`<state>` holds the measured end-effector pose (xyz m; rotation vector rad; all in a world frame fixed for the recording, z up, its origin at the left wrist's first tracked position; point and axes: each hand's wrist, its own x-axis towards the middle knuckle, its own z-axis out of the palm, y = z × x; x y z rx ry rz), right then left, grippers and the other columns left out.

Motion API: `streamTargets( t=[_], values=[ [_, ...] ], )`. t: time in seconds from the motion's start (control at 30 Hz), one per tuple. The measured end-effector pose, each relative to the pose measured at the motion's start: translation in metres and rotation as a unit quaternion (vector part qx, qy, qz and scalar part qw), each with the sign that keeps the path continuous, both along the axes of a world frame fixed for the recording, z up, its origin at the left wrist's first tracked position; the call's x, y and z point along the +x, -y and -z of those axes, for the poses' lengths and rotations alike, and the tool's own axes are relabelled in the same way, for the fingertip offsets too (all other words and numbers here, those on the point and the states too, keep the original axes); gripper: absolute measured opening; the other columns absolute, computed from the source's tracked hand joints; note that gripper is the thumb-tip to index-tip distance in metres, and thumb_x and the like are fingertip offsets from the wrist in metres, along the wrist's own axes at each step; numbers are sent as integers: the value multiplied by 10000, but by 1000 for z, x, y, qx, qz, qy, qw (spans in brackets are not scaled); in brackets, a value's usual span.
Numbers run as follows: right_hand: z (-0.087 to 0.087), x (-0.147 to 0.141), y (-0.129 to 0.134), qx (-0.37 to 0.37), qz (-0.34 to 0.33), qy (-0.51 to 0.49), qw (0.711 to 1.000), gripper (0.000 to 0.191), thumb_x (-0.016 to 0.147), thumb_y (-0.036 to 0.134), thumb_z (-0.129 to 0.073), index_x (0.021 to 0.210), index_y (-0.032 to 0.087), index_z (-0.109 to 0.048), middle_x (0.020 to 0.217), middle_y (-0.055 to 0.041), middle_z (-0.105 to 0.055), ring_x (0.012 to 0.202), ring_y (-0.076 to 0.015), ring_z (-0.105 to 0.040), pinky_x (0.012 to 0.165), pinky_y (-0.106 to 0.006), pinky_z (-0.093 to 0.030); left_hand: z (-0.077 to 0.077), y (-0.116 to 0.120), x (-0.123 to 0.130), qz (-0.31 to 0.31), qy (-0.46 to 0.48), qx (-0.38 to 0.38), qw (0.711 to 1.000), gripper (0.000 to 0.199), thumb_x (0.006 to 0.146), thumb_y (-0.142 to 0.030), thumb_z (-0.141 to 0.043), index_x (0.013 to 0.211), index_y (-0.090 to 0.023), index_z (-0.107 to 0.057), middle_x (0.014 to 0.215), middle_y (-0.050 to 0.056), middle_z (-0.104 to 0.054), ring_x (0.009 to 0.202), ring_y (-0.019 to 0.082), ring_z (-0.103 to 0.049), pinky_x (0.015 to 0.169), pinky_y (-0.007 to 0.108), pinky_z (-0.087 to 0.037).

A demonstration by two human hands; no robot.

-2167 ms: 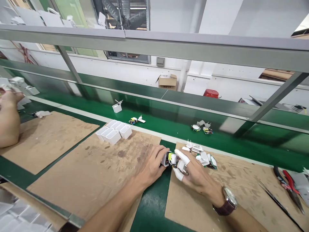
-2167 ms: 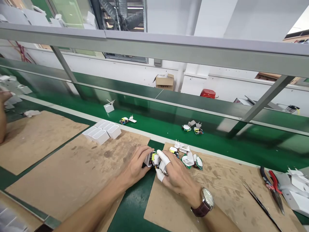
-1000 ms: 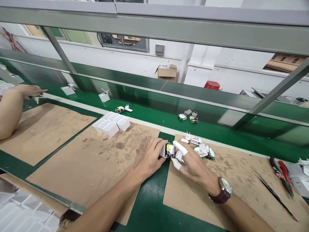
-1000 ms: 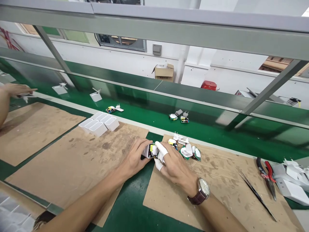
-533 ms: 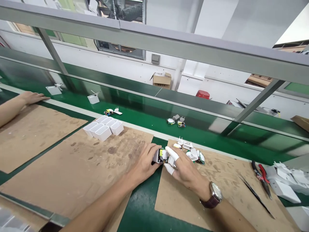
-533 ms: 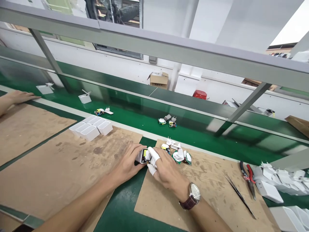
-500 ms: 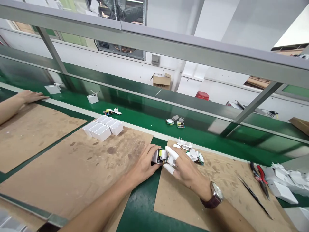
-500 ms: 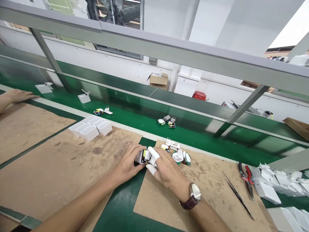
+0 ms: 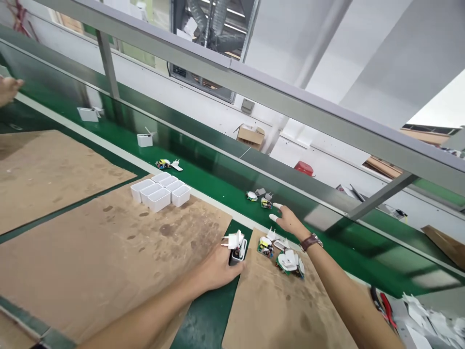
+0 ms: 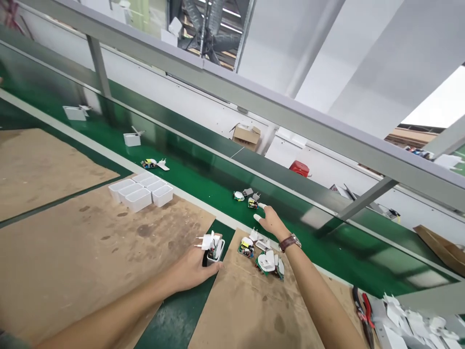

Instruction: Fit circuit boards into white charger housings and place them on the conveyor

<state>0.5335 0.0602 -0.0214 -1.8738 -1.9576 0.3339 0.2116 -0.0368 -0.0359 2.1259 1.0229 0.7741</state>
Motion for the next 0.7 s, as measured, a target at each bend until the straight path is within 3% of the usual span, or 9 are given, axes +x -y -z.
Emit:
streamTargets(
  t=[0.1,0.2,0.37,0.53,0.7],
  values=[
    [9,-5,-30,-26,6,14,1000,486,909,232,-725,1374,136,-617,1247,-177,-691,1117,-293,-688,1024,-466,-545,4,0,-1,0,-29,-21,999,97,858,-283,-598,871,-229,-519,899,35,-641,804,218,-611,729,323,-491],
    [13,-16,-52,-37,5,15,999,368,972,319,-718,1296,159,-646,1285,-132,-671,1141,-271,-671,1011,-481,-556,6,1,-4,-6,-51,-30,998,100,864,-285,-579,914,-231,-511,919,46,-637,800,223,-612,710,321,-484],
    [11,-23,-61,-21,18,-19,999,305,1027,374,-657,1264,182,-652,1288,-96,-661,1089,-239,-679,938,-448,-597,0,2,-7,14,-48,-22,999,91,886,-292,-548,922,-236,-486,906,43,-620,773,218,-588,701,321,-474],
    [-1,-4,-26,28,24,-79,996,338,1043,425,-604,1219,147,-680,1161,-102,-733,977,-230,-730,878,-420,-621,-6,1,-8,18,-35,-22,999,112,895,-335,-545,903,-237,-492,878,42,-603,774,231,-593,714,336,-484],
    [-14,16,55,74,9,-94,993,459,1039,476,-461,1212,140,-721,1107,-154,-786,989,-287,-760,927,-447,-616,-10,-1,-7,13,-39,-32,999,206,885,-419,-591,903,-224,-528,885,59,-620,809,256,-616,723,356,-504]
  ],
)
